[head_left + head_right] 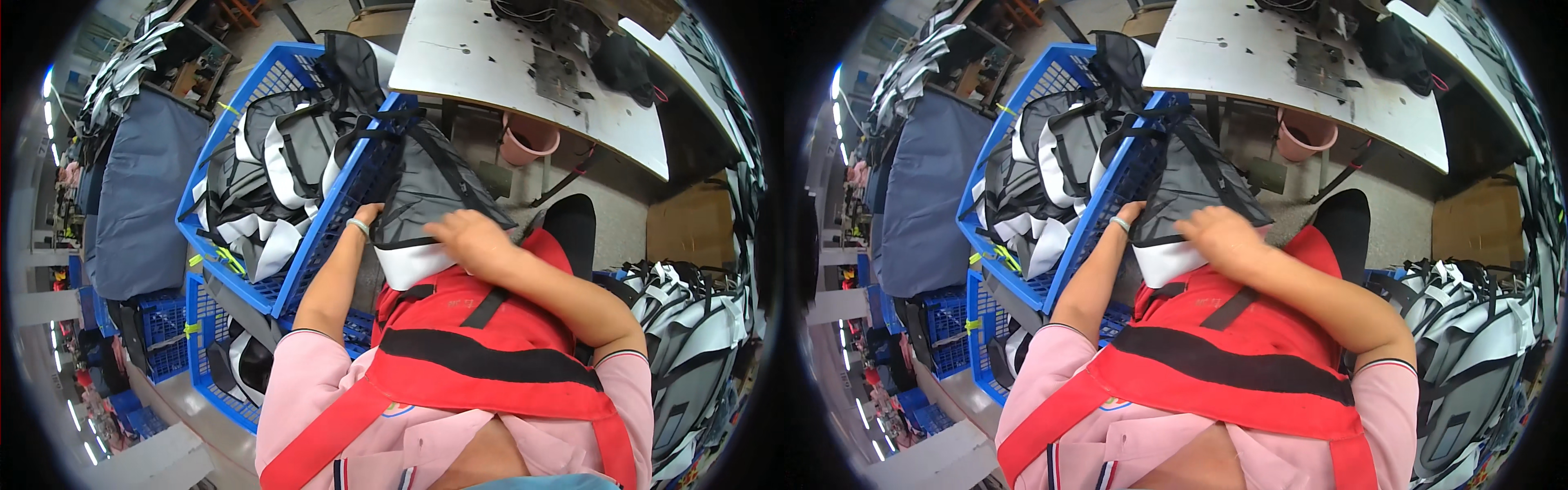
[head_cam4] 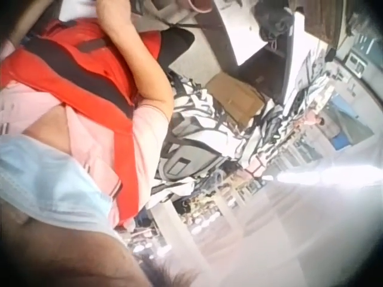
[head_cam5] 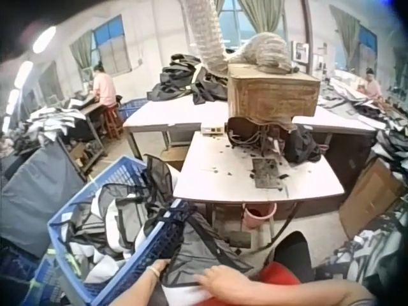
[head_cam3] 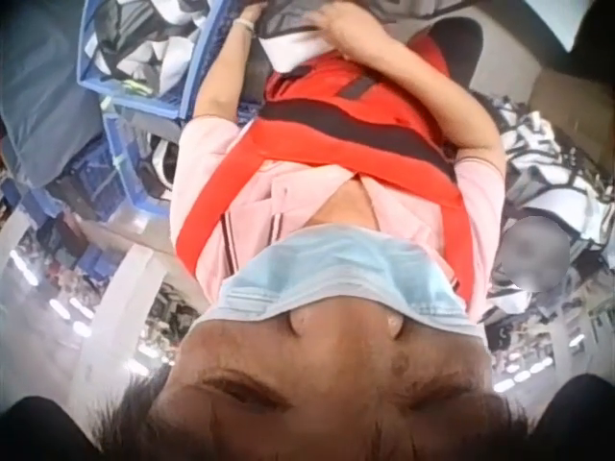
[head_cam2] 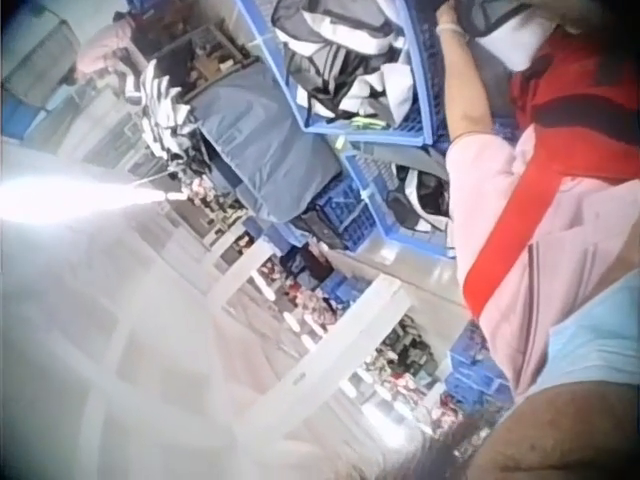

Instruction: Sewing fabric components for bags or backpacks using an industrial sewing machine.

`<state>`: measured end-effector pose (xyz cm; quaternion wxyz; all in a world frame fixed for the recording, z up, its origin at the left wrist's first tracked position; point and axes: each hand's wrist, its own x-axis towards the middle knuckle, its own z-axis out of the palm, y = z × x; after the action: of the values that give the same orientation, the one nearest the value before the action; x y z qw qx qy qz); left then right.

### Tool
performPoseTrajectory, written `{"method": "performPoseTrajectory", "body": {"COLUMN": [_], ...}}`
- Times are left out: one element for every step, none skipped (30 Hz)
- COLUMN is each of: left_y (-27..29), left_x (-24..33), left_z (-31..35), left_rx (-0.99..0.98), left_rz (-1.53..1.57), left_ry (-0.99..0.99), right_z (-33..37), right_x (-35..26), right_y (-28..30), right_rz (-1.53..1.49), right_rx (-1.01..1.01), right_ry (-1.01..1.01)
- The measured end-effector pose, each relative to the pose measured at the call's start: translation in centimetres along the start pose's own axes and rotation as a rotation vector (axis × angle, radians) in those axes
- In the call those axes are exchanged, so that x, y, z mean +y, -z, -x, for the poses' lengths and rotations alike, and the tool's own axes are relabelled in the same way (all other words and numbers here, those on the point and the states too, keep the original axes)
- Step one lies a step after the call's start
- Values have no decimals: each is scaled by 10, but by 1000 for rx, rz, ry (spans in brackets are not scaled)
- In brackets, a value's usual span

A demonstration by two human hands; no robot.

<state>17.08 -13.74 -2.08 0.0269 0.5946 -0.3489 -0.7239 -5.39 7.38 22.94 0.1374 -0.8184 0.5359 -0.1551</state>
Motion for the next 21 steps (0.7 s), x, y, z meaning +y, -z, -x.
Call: {"method": "performPoseTrajectory", "body": {"left_y": [2,3,-6,-24,-40,-51,-68,-102,-136,-164,-190,-215,-242,-262,-278,-294,-310,-320,-324,-328,-330], "left_x": [-2,-4,-1,8,18,26,35,53,64,61,60,38,21,18,20,15,6,-1,1,10,15], "left_z": [5,12,23,43,70,95,123,171,217,234,247,237,225,236,247,241,232,227,235,248,256], "left_rx": [-43,-86,-88,-241,-384,-540,-702,-701,-681,-632,-732,-690,-658,-707,-753,-763,-857,-913,-930,-1076,-1189], "left_rz": [175,356,370,533,698,653,603,383,169,-98,-304,-495,-700,-835,-969,-971,-1342,-1704,-1700,-1720,-1722], "left_ry": [27,50,48,-37,-127,-122,-114,-167,-226,-298,-339,-654,-972,-1030,-1087,-1092,-1569,-2061,-2063,-1765,-1465], "right_z": [6,15,29,47,65,86,110,141,155,151,150,115,94,78,54,45,41,37,22,16,14], "right_x": [11,23,39,54,68,85,109,129,140,139,136,109,91,75,46,41,33,29,17,14,19], "right_y": [1,8,22,41,62,76,94,115,133,141,150,159,161,160,165,149,128,114,115,109,95], "right_rz": [-142,-198,-246,-202,-100,-103,-136,-118,-103,-182,-261,-424,-523,-626,-507,-423,-258,-280,-295,-227,-143], "right_rx": [-45,-103,-165,-179,-163,-65,-26,-43,-60,27,116,132,111,94,-90,-228,-166,-197,-369,-439,-441], "right_ry": [-94,-81,-82,-178,-281,-434,-480,-563,-632,-677,-729,-734,-697,-667,-755,-786,-607,-514,-600,-614,-536]}}
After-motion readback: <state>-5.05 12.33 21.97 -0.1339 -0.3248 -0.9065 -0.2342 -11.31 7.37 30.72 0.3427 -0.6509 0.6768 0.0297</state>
